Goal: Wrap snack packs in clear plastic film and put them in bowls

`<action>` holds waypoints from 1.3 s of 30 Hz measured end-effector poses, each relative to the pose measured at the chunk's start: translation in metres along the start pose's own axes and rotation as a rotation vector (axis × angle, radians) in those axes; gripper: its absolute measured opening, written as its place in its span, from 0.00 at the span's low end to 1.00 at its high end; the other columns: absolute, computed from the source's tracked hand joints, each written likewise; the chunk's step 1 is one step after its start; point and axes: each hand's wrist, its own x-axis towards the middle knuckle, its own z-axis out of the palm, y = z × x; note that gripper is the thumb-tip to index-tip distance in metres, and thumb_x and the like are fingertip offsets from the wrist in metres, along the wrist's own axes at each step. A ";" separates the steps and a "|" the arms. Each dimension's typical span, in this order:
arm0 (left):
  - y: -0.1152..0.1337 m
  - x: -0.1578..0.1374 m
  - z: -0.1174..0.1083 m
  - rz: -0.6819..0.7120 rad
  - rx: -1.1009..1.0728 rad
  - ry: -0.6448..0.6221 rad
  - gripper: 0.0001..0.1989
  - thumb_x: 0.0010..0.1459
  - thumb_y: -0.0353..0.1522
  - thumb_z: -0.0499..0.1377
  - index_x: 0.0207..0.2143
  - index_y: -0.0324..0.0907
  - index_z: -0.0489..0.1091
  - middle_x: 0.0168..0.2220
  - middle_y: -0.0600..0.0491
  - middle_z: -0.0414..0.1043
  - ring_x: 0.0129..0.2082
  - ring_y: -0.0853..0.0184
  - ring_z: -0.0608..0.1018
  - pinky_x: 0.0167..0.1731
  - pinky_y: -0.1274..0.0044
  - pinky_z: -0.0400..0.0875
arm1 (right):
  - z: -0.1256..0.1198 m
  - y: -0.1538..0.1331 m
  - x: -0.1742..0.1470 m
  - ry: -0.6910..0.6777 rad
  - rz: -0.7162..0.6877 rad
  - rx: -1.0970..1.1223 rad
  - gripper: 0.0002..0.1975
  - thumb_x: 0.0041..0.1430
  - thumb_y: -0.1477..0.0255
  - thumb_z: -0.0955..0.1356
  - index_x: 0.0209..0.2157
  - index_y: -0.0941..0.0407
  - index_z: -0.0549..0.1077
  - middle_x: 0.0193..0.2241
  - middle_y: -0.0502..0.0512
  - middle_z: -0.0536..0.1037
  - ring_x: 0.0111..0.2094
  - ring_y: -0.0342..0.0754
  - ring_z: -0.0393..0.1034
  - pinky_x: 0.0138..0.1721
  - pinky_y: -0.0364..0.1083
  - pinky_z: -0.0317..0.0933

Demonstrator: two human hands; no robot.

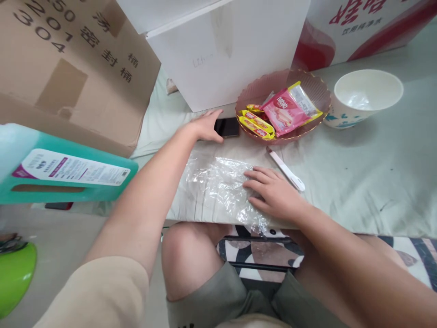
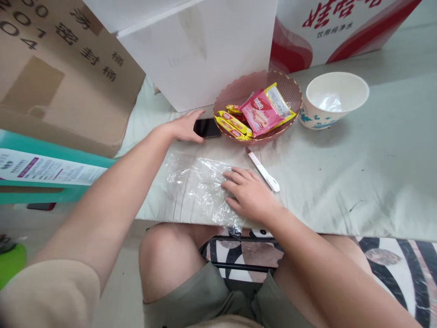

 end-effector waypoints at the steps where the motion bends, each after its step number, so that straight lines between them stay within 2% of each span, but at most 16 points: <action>1: 0.005 -0.012 -0.002 -0.019 -0.040 0.013 0.38 0.35 0.32 0.73 0.53 0.45 0.72 0.54 0.48 0.73 0.62 0.49 0.70 0.62 0.64 0.63 | -0.001 0.003 -0.001 0.012 0.004 -0.009 0.18 0.63 0.70 0.66 0.53 0.54 0.76 0.62 0.61 0.73 0.66 0.65 0.62 0.63 0.66 0.61; 3: 0.017 -0.046 -0.007 -0.021 -0.134 0.090 0.34 0.46 0.34 0.70 0.57 0.45 0.69 0.57 0.48 0.71 0.66 0.52 0.65 0.67 0.64 0.57 | -0.005 0.010 -0.005 0.038 0.019 -0.036 0.19 0.60 0.74 0.66 0.52 0.53 0.77 0.62 0.60 0.72 0.67 0.66 0.60 0.63 0.68 0.60; 5: 0.026 -0.089 -0.009 -0.027 -0.212 0.169 0.29 0.52 0.35 0.67 0.57 0.45 0.68 0.60 0.47 0.69 0.66 0.53 0.66 0.68 0.63 0.56 | -0.010 0.015 -0.010 0.063 0.027 -0.056 0.21 0.56 0.78 0.65 0.51 0.52 0.77 0.62 0.60 0.72 0.68 0.67 0.58 0.64 0.68 0.58; 8: 0.033 -0.149 -0.005 -0.031 -0.233 0.074 0.31 0.50 0.40 0.69 0.57 0.47 0.69 0.66 0.46 0.62 0.68 0.52 0.64 0.68 0.61 0.58 | -0.019 0.017 -0.019 0.125 0.022 -0.058 0.19 0.57 0.76 0.65 0.49 0.53 0.77 0.62 0.62 0.73 0.68 0.68 0.58 0.63 0.68 0.59; 11: 0.036 -0.180 0.011 -0.049 -0.187 -0.005 0.34 0.46 0.37 0.72 0.57 0.50 0.70 0.69 0.46 0.59 0.70 0.49 0.61 0.69 0.59 0.57 | -0.028 0.012 -0.027 0.188 0.019 -0.034 0.15 0.62 0.66 0.67 0.49 0.52 0.76 0.61 0.62 0.73 0.66 0.68 0.60 0.62 0.68 0.60; 14: 0.034 -0.183 0.028 -0.052 -0.149 0.034 0.25 0.52 0.29 0.66 0.54 0.48 0.73 0.63 0.47 0.67 0.66 0.52 0.67 0.68 0.61 0.59 | -0.028 0.002 -0.034 0.165 0.007 -0.024 0.20 0.59 0.60 0.70 0.52 0.50 0.74 0.62 0.62 0.72 0.67 0.69 0.59 0.62 0.69 0.58; 17: 0.027 -0.179 0.036 -0.028 -0.213 0.113 0.15 0.57 0.26 0.59 0.46 0.45 0.78 0.56 0.46 0.74 0.58 0.57 0.75 0.62 0.64 0.67 | -0.021 -0.007 -0.039 0.045 -0.005 -0.056 0.26 0.55 0.62 0.73 0.56 0.50 0.72 0.65 0.63 0.68 0.68 0.71 0.56 0.63 0.70 0.57; 19: 0.021 -0.178 0.037 -0.032 -0.282 0.177 0.12 0.58 0.26 0.58 0.41 0.44 0.79 0.54 0.47 0.76 0.53 0.58 0.78 0.57 0.66 0.71 | -0.015 -0.010 -0.041 -0.036 -0.003 -0.088 0.25 0.55 0.66 0.73 0.56 0.51 0.73 0.66 0.64 0.66 0.67 0.71 0.57 0.62 0.70 0.58; 21: 0.015 -0.179 0.035 -0.057 -0.337 0.266 0.11 0.57 0.26 0.58 0.37 0.44 0.80 0.51 0.48 0.77 0.49 0.60 0.79 0.53 0.68 0.73 | -0.013 -0.011 -0.041 -0.063 -0.012 -0.113 0.19 0.57 0.70 0.71 0.51 0.53 0.75 0.64 0.66 0.68 0.66 0.70 0.60 0.61 0.67 0.61; 25: 0.005 -0.180 0.034 -0.072 -0.446 0.424 0.12 0.53 0.24 0.58 0.32 0.44 0.81 0.46 0.49 0.79 0.48 0.61 0.80 0.52 0.69 0.74 | -0.016 -0.011 -0.036 0.065 -0.063 -0.155 0.06 0.64 0.73 0.66 0.40 0.55 0.76 0.58 0.64 0.74 0.60 0.64 0.69 0.56 0.63 0.67; 29: -0.001 -0.176 0.039 -0.087 -0.580 0.511 0.10 0.50 0.25 0.58 0.29 0.43 0.80 0.44 0.49 0.79 0.49 0.60 0.80 0.51 0.67 0.74 | -0.023 -0.013 -0.033 0.180 -0.058 -0.132 0.09 0.68 0.73 0.63 0.37 0.54 0.75 0.49 0.60 0.81 0.46 0.57 0.77 0.46 0.58 0.70; 32: -0.002 -0.176 0.038 -0.084 -0.625 0.560 0.09 0.50 0.26 0.59 0.28 0.44 0.79 0.43 0.50 0.79 0.49 0.59 0.79 0.53 0.65 0.74 | -0.032 -0.014 -0.036 0.199 -0.029 -0.082 0.09 0.65 0.73 0.64 0.35 0.53 0.76 0.49 0.60 0.81 0.50 0.59 0.76 0.49 0.60 0.68; 34: -0.001 -0.181 0.030 -0.049 -0.615 0.483 0.08 0.50 0.27 0.59 0.27 0.45 0.79 0.44 0.50 0.79 0.52 0.58 0.79 0.56 0.63 0.72 | -0.042 -0.012 -0.042 0.124 -0.047 -0.036 0.09 0.64 0.71 0.65 0.33 0.52 0.78 0.51 0.59 0.80 0.55 0.63 0.72 0.52 0.63 0.66; 35: -0.001 -0.185 0.023 -0.029 -0.593 0.389 0.08 0.49 0.28 0.60 0.27 0.45 0.80 0.45 0.50 0.79 0.54 0.57 0.78 0.58 0.62 0.71 | -0.047 -0.010 -0.045 0.072 -0.068 -0.001 0.11 0.64 0.69 0.65 0.31 0.51 0.79 0.52 0.58 0.79 0.57 0.64 0.71 0.54 0.64 0.64; 37: 0.001 -0.198 0.003 -0.003 -0.514 0.125 0.07 0.50 0.29 0.62 0.29 0.46 0.81 0.48 0.49 0.79 0.58 0.54 0.76 0.61 0.61 0.68 | -0.058 -0.006 -0.050 0.020 -0.101 0.088 0.14 0.65 0.65 0.66 0.28 0.50 0.79 0.52 0.56 0.79 0.59 0.63 0.70 0.56 0.64 0.64; 39: 0.000 -0.212 -0.020 0.008 -0.422 -0.138 0.08 0.50 0.32 0.65 0.34 0.47 0.83 0.54 0.48 0.77 0.62 0.52 0.73 0.64 0.60 0.66 | -0.066 -0.002 -0.049 0.113 -0.055 0.148 0.15 0.66 0.64 0.66 0.27 0.51 0.79 0.50 0.57 0.80 0.55 0.60 0.73 0.54 0.61 0.66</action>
